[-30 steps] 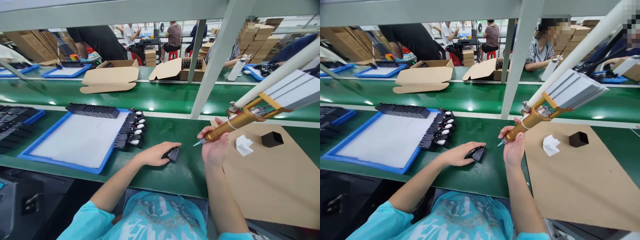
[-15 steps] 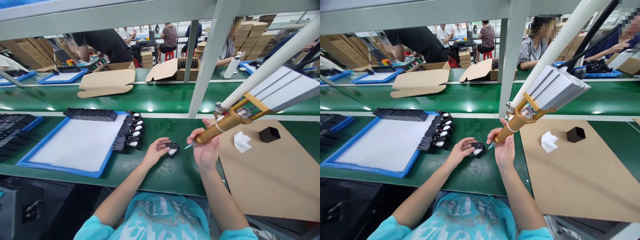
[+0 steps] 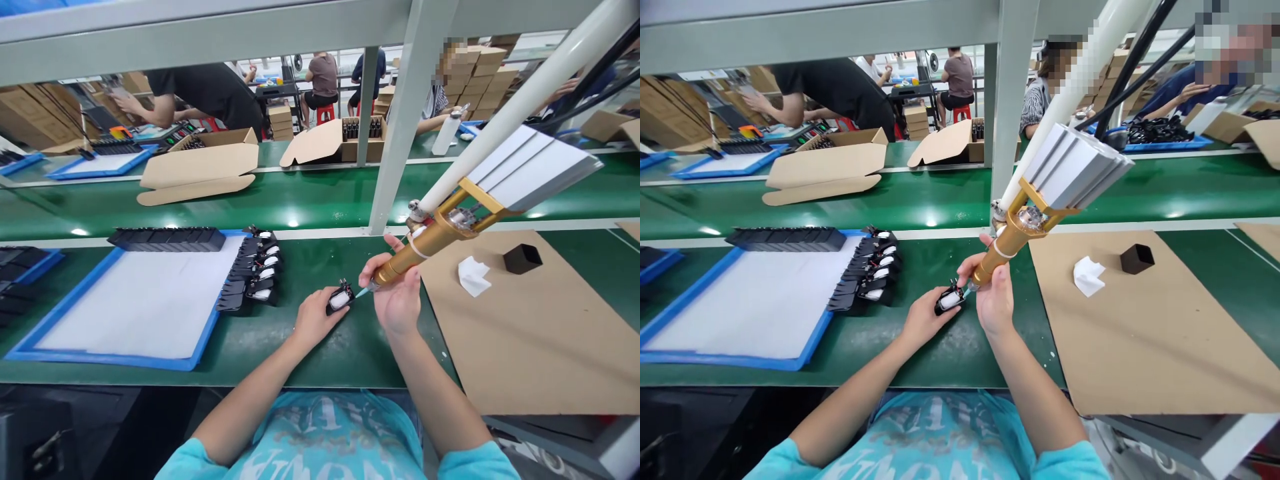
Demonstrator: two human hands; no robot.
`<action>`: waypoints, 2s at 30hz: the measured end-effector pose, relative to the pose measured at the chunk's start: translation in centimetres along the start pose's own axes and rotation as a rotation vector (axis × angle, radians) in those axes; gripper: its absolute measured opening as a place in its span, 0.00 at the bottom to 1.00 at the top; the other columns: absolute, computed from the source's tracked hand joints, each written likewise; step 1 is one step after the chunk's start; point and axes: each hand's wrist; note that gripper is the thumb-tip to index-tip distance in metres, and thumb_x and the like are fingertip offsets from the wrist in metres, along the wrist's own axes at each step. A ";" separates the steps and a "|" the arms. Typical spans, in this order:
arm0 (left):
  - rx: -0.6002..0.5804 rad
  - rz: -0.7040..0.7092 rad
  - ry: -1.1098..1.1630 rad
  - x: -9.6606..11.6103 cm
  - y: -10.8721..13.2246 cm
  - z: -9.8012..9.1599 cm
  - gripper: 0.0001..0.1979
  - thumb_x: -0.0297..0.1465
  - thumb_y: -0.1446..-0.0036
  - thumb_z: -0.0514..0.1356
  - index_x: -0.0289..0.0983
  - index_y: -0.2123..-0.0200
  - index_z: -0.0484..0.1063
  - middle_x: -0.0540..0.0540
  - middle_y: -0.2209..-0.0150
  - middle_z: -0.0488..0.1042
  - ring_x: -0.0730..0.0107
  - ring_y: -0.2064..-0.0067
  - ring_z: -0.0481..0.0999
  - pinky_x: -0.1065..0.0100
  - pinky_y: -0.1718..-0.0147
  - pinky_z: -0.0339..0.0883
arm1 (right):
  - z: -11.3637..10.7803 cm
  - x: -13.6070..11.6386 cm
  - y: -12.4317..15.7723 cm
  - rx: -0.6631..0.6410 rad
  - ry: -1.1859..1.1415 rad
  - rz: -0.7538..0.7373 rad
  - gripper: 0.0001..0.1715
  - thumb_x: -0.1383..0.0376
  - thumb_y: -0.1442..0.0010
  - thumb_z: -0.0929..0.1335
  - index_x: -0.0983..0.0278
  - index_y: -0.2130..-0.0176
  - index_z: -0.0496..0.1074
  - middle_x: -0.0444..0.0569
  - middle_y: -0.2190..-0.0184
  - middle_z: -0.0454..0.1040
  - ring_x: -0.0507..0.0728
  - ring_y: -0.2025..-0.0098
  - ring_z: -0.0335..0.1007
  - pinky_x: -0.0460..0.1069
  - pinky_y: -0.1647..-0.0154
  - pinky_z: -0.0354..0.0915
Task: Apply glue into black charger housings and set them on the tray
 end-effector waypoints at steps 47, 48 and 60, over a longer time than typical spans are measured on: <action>0.024 -0.058 0.158 2.0 1.2 -3.6 0.15 0.34 0.46 0.62 0.39 0.54 0.71 0.48 0.63 0.78 0.67 0.66 0.77 0.68 0.66 0.69 | 2.2 -0.2 0.4 -0.038 0.000 0.047 0.29 0.41 0.38 0.60 0.58 0.49 0.63 0.43 0.71 0.71 0.53 0.76 0.66 0.51 0.72 0.64; 0.023 -0.074 0.176 2.0 1.2 -3.5 0.15 0.34 0.45 0.62 0.39 0.53 0.70 0.48 0.63 0.79 0.68 0.67 0.77 0.68 0.66 0.70 | 2.4 -0.2 0.4 -0.039 -0.005 0.048 0.28 0.42 0.38 0.60 0.57 0.49 0.63 0.43 0.71 0.71 0.53 0.76 0.66 0.51 0.72 0.64; 0.128 0.036 0.285 3.0 1.4 -1.9 0.18 0.35 0.44 0.63 0.38 0.51 0.69 0.47 0.60 0.78 0.67 0.63 0.78 0.67 0.62 0.72 | 3.7 0.0 0.5 -0.079 -0.048 0.053 0.28 0.43 0.38 0.60 0.56 0.47 0.63 0.44 0.70 0.71 0.53 0.73 0.67 0.51 0.70 0.66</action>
Point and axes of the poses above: each hand's wrist, its own y-axis away from the middle knuckle, its own z-axis out of the palm, x = y × z
